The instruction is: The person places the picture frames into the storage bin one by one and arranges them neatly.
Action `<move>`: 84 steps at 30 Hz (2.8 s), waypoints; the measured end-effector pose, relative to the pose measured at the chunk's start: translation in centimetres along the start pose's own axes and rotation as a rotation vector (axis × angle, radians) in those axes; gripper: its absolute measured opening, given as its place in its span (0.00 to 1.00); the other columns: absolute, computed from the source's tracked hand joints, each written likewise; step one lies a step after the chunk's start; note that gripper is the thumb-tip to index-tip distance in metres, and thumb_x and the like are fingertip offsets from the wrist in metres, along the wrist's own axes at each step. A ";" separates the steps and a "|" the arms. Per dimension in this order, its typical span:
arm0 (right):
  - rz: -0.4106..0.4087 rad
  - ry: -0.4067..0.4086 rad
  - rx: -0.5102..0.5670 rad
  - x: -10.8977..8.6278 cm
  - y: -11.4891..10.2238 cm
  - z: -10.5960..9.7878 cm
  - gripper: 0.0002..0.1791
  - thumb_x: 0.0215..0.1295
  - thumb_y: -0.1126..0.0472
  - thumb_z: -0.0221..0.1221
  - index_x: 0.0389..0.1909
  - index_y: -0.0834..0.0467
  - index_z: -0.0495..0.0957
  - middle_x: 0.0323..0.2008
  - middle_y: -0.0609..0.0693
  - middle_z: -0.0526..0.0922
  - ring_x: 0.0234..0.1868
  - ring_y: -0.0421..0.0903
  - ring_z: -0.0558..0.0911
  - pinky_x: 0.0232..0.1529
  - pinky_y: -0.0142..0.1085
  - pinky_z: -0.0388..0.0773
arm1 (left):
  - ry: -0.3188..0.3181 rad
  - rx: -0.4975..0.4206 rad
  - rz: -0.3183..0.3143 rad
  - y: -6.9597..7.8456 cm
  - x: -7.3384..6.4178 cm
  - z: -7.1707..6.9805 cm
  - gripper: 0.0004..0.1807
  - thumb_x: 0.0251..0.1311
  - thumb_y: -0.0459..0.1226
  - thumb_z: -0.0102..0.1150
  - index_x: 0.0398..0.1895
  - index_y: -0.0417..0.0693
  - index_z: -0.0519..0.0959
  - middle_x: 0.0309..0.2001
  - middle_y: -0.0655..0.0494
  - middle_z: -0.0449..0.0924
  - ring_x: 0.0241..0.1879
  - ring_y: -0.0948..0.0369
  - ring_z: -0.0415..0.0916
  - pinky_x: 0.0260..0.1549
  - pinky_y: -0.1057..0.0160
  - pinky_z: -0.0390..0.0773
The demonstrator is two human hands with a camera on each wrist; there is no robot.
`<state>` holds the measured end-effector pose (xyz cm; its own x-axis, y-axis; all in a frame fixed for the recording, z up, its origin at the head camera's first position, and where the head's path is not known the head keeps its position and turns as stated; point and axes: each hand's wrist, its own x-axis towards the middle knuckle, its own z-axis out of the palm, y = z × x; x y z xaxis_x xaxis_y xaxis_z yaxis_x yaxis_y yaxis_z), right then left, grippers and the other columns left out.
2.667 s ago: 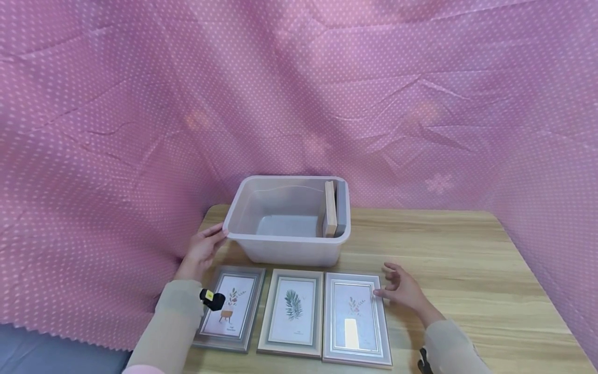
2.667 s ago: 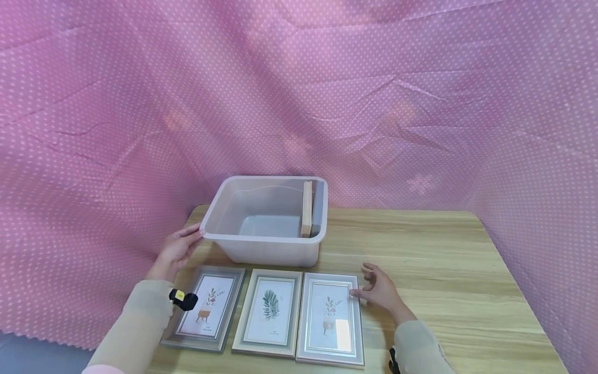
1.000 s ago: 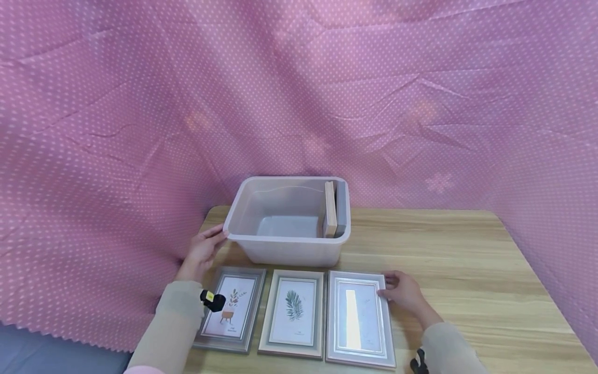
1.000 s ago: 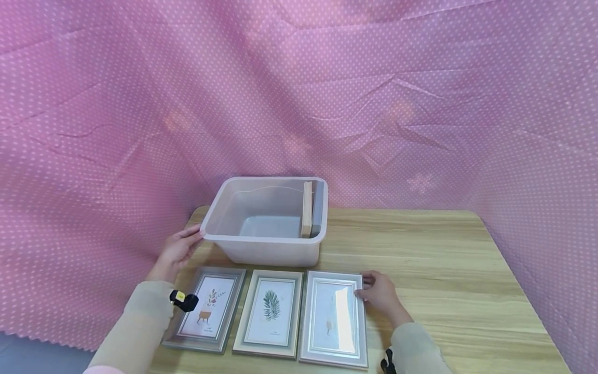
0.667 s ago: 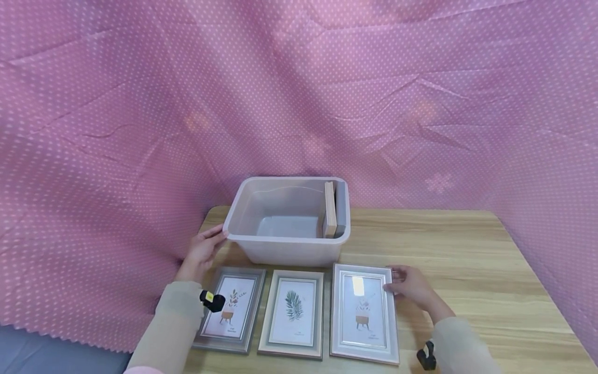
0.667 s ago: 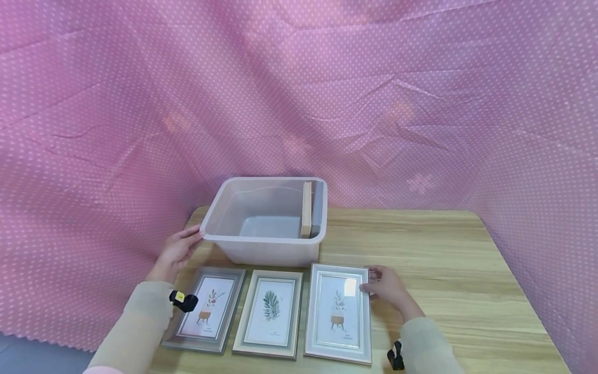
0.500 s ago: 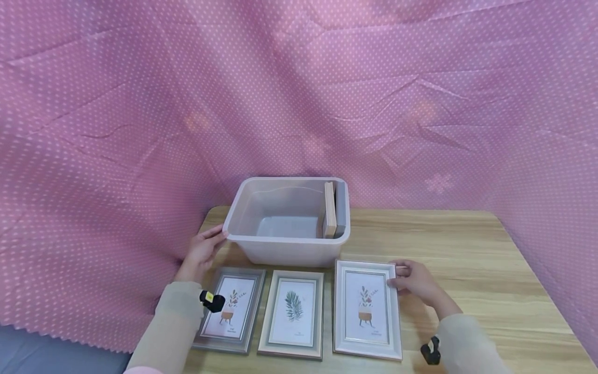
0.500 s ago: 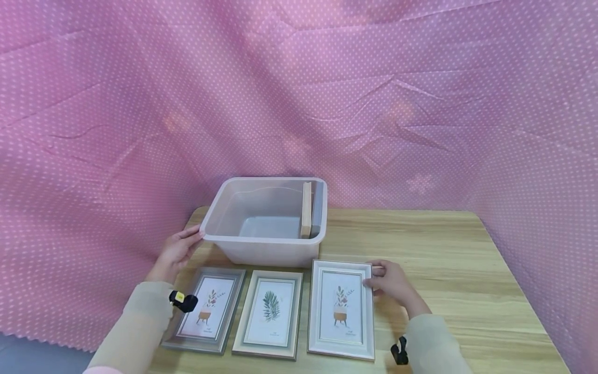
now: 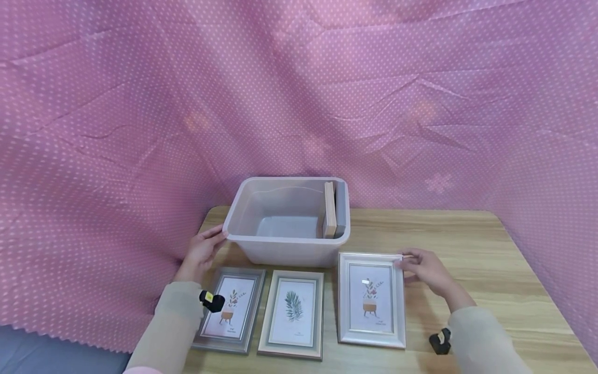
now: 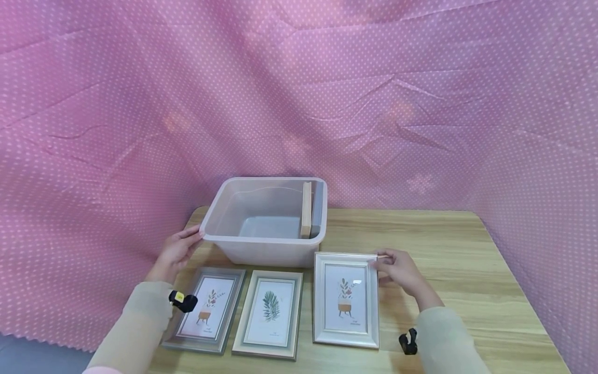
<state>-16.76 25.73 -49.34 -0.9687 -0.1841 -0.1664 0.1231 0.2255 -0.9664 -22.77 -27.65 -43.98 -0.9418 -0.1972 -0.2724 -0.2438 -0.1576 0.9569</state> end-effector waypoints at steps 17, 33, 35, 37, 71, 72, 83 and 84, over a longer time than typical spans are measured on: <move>-0.082 0.031 -0.169 -0.7 -3.9 -2.2 0.33 0.65 0.55 0.61 0.59 0.76 0.64 0.49 0.72 0.76 0.40 0.59 0.83 0.37 0.45 0.85 | 0.004 -0.030 -0.008 0.5 -0.4 0.3 0.27 0.62 0.25 0.57 0.64 0.33 0.65 0.59 0.43 0.71 0.44 0.65 0.78 0.57 0.62 0.71; -0.180 0.279 -0.230 -1.3 -8.1 -6.0 0.30 0.66 0.54 0.60 0.56 0.76 0.66 0.41 0.57 0.79 0.34 0.31 0.79 0.37 0.35 0.84 | 0.001 -0.042 -0.011 0.7 -0.3 0.4 0.28 0.61 0.25 0.58 0.64 0.32 0.64 0.55 0.47 0.74 0.42 0.66 0.79 0.58 0.61 0.69; -0.203 0.332 -0.213 -1.2 -8.6 -6.2 0.29 0.65 0.55 0.61 0.54 0.75 0.68 0.37 0.47 0.79 0.33 0.31 0.79 0.35 0.32 0.83 | -0.004 -0.043 -0.007 0.7 -0.3 0.4 0.28 0.61 0.25 0.58 0.64 0.32 0.64 0.55 0.46 0.74 0.44 0.65 0.78 0.58 0.61 0.69; -0.221 0.383 -0.198 -1.1 -9.1 -6.3 0.25 0.64 0.56 0.63 0.51 0.71 0.71 0.33 0.40 0.78 0.32 0.32 0.79 0.34 0.30 0.83 | -0.008 -0.046 -0.005 0.7 -0.2 0.5 0.28 0.61 0.25 0.57 0.64 0.31 0.64 0.55 0.46 0.73 0.45 0.65 0.78 0.58 0.61 0.69; -0.622 0.918 -0.019 1.4 -19.5 1.6 0.17 0.51 0.63 0.71 0.36 0.64 0.75 0.31 0.46 0.81 0.31 0.38 0.80 0.31 0.23 0.81 | 0.001 -0.011 -0.010 0.3 0.0 0.5 0.27 0.62 0.26 0.57 0.65 0.34 0.65 0.65 0.38 0.63 0.44 0.66 0.77 0.59 0.61 0.69; -0.635 0.919 -0.010 1.5 -19.8 1.9 0.17 0.51 0.63 0.71 0.36 0.64 0.74 0.33 0.48 0.81 0.32 0.38 0.80 0.31 0.23 0.81 | 0.000 -0.011 -0.011 0.3 0.0 0.5 0.27 0.62 0.27 0.57 0.65 0.34 0.65 0.65 0.38 0.63 0.44 0.66 0.77 0.59 0.61 0.69; -0.735 0.920 0.098 2.6 -21.6 5.7 0.18 0.51 0.62 0.71 0.36 0.66 0.74 0.33 0.56 0.82 0.31 0.41 0.80 0.32 0.27 0.82 | 0.001 -0.045 -0.025 0.5 -0.1 0.3 0.29 0.61 0.26 0.59 0.65 0.34 0.64 0.55 0.47 0.72 0.42 0.67 0.78 0.58 0.62 0.70; -0.746 0.915 0.100 2.7 -21.6 6.0 0.19 0.51 0.62 0.71 0.36 0.66 0.73 0.33 0.56 0.82 0.31 0.41 0.80 0.32 0.27 0.82 | 0.001 -0.045 -0.027 0.5 -0.2 0.3 0.29 0.60 0.26 0.59 0.65 0.34 0.64 0.54 0.49 0.73 0.42 0.67 0.78 0.57 0.62 0.70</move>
<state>-20.77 14.58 -30.08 -0.5974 0.5234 0.6076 -0.5608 0.2689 -0.7831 -22.80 -27.43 -43.47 -0.9347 -0.1931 -0.2985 -0.2587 -0.2066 0.9436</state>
